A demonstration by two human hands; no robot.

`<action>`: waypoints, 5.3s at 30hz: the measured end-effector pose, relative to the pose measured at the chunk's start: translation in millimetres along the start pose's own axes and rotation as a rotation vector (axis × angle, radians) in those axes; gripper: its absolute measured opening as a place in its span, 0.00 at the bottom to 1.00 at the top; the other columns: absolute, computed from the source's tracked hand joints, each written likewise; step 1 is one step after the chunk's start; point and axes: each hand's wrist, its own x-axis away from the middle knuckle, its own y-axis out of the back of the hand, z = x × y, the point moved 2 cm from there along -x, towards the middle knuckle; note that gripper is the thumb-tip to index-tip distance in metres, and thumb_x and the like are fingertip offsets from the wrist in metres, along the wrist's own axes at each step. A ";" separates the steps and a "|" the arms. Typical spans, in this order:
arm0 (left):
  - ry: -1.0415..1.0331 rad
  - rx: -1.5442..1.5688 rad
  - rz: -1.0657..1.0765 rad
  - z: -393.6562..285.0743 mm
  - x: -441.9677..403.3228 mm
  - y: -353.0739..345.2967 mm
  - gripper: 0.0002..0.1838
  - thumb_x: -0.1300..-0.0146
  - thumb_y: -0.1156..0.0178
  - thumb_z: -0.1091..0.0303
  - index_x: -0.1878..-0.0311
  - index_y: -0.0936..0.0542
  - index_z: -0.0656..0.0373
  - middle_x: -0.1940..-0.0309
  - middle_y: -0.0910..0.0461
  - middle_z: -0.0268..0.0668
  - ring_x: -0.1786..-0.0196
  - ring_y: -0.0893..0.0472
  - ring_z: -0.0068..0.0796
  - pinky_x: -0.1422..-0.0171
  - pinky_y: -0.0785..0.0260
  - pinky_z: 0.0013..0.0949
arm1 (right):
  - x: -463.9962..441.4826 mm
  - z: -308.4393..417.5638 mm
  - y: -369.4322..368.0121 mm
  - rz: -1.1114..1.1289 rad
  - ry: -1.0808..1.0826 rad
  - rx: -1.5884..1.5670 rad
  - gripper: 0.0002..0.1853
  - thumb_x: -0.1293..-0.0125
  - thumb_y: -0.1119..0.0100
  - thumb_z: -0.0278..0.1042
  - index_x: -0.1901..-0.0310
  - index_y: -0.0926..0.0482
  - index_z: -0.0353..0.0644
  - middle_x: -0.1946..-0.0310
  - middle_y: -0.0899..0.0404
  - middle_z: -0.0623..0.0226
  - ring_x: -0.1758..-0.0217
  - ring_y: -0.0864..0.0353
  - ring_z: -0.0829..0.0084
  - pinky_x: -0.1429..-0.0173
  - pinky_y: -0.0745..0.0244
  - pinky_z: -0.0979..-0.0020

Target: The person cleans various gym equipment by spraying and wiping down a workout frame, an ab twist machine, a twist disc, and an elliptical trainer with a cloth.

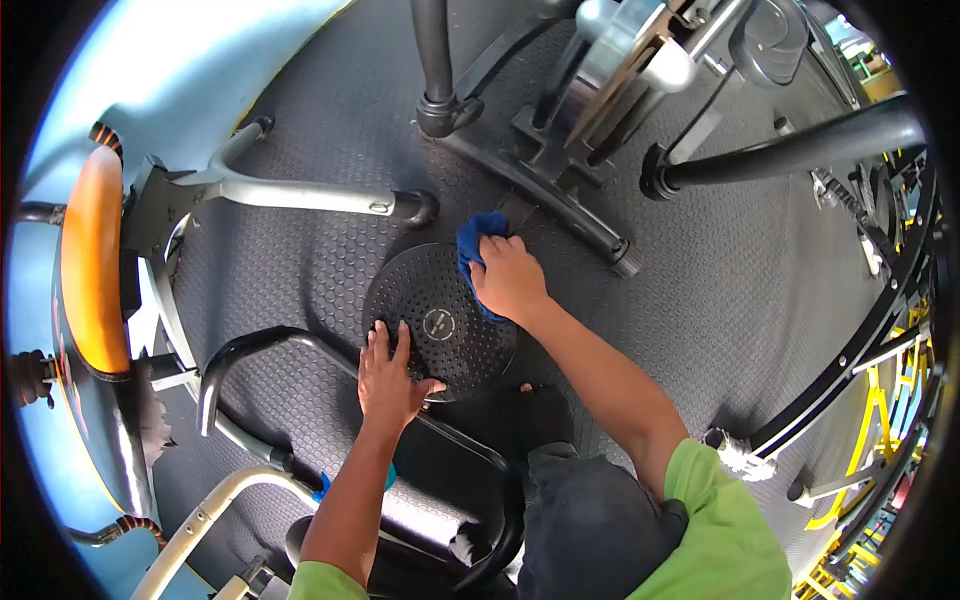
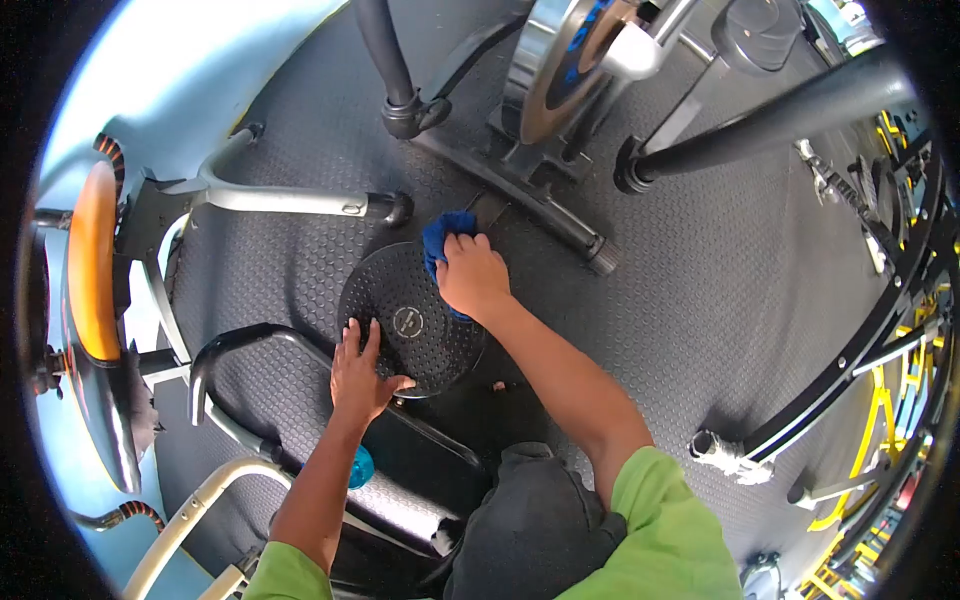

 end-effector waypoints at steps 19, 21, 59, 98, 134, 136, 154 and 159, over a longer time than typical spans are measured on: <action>0.694 0.800 0.593 34.4 204.9 -33.2 0.44 0.46 0.27 0.46 0.39 0.28 0.76 0.52 0.18 0.52 0.47 0.19 0.39 0.42 0.27 0.35 | -26.0 -83.0 60.6 -0.211 -0.030 0.235 0.26 0.40 0.43 0.32 0.38 0.28 0.44 0.40 0.25 0.52 0.36 0.27 0.49 0.35 0.32 0.55; 1.042 0.915 0.564 47.6 209.5 -54.0 0.57 0.52 0.24 0.44 0.30 0.41 0.75 0.45 0.24 0.56 0.43 0.22 0.44 0.42 0.27 0.43 | -29.2 -91.5 42.7 -0.121 0.027 0.396 0.27 0.40 0.44 0.32 0.37 0.29 0.44 0.35 0.28 0.55 0.33 0.31 0.49 0.32 0.35 0.54; 0.220 0.593 -0.809 137.6 211.9 40.3 0.21 0.51 0.31 0.66 0.54 0.21 0.65 0.66 0.21 0.46 0.63 0.20 0.50 0.56 0.28 0.46 | -134.0 -90.3 -11.4 -0.107 0.483 0.504 0.32 0.48 0.39 0.32 0.38 0.27 0.35 0.39 0.29 0.47 0.42 0.29 0.45 0.38 0.32 0.49; 0.103 0.467 -0.583 55.5 191.2 89.3 0.23 0.59 0.30 0.68 0.56 0.19 0.64 0.76 0.21 0.39 0.74 0.21 0.43 0.63 0.29 0.43 | -154.3 -122.1 16.7 -0.002 -0.219 0.559 0.38 0.27 0.60 0.55 0.30 0.40 0.27 0.29 0.38 0.45 0.27 0.41 0.46 0.23 0.50 0.56; -0.114 0.646 -0.546 33.1 148.5 103.0 0.16 0.55 0.31 0.68 0.62 0.20 0.61 0.75 0.21 0.40 0.70 0.21 0.47 0.60 0.30 0.45 | -14.0 -132.4 88.7 0.257 -0.008 0.607 0.20 0.37 0.38 0.42 0.51 0.28 0.37 0.54 0.22 0.47 0.49 0.22 0.45 0.46 0.26 0.49; -0.128 0.685 -0.557 29.9 145.8 100.0 0.14 0.53 0.30 0.66 0.64 0.20 0.61 0.75 0.21 0.41 0.71 0.21 0.45 0.62 0.30 0.43 | -24.6 -131.5 64.5 0.149 0.083 0.602 0.20 0.38 0.37 0.41 0.52 0.27 0.36 0.54 0.22 0.46 0.50 0.22 0.44 0.47 0.25 0.49; -0.110 0.650 -0.590 60.3 188.1 87.0 0.26 0.51 0.31 0.65 0.47 0.22 0.64 0.73 0.24 0.40 0.72 0.23 0.34 0.66 0.30 0.37 | -63.4 -97.5 145.7 -0.412 0.342 0.668 0.27 0.54 0.33 0.26 0.48 0.26 0.39 0.36 0.35 0.52 0.38 0.33 0.41 0.36 0.34 0.48; -0.117 0.730 -0.547 35.2 150.2 104.2 0.17 0.54 0.30 0.67 0.61 0.21 0.62 0.76 0.23 0.40 0.73 0.23 0.40 0.65 0.31 0.40 | -73.6 -108.8 105.8 -0.150 0.174 0.699 0.20 0.48 0.42 0.26 0.50 0.22 0.36 0.35 0.33 0.58 0.38 0.33 0.39 0.33 0.34 0.49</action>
